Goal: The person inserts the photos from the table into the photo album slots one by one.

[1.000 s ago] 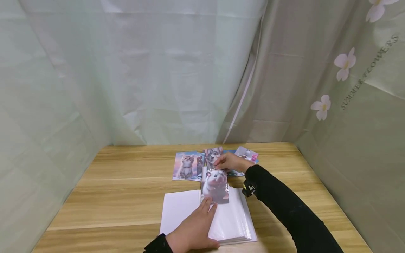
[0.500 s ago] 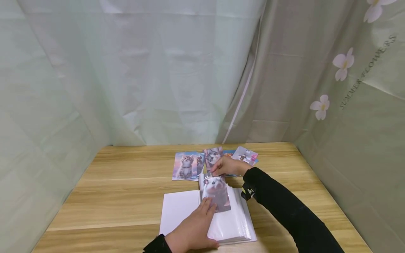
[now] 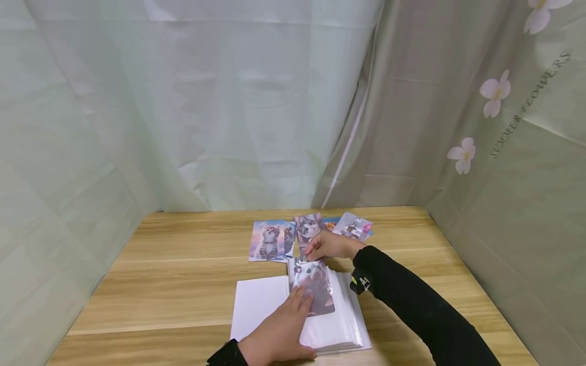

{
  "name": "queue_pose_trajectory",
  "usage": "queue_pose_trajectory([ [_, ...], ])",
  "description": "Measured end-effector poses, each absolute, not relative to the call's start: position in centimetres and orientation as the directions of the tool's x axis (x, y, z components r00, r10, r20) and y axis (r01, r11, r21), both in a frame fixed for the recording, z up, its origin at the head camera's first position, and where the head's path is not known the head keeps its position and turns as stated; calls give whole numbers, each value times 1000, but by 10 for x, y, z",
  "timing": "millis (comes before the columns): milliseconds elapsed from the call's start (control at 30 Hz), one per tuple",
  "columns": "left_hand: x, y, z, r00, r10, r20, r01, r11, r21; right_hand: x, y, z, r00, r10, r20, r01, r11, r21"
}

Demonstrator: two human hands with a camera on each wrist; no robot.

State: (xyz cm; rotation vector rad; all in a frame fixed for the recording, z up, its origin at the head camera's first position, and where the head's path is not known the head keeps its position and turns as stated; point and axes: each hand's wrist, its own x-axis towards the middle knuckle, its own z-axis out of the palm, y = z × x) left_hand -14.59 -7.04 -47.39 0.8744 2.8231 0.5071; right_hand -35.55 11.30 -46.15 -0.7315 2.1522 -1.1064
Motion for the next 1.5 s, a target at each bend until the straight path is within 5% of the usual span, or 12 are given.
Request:
queue_pose_trajectory([
  [900,-147,-70,-477,-830,556,-51,502,783,367,-338,113,-460,-651,-717,-247,-239,503,-831],
  [1500,-145,-71,-475,-825,565,-17,527,780,337,-339,102,-464,-650,-749,-130,-415,493,-764],
])
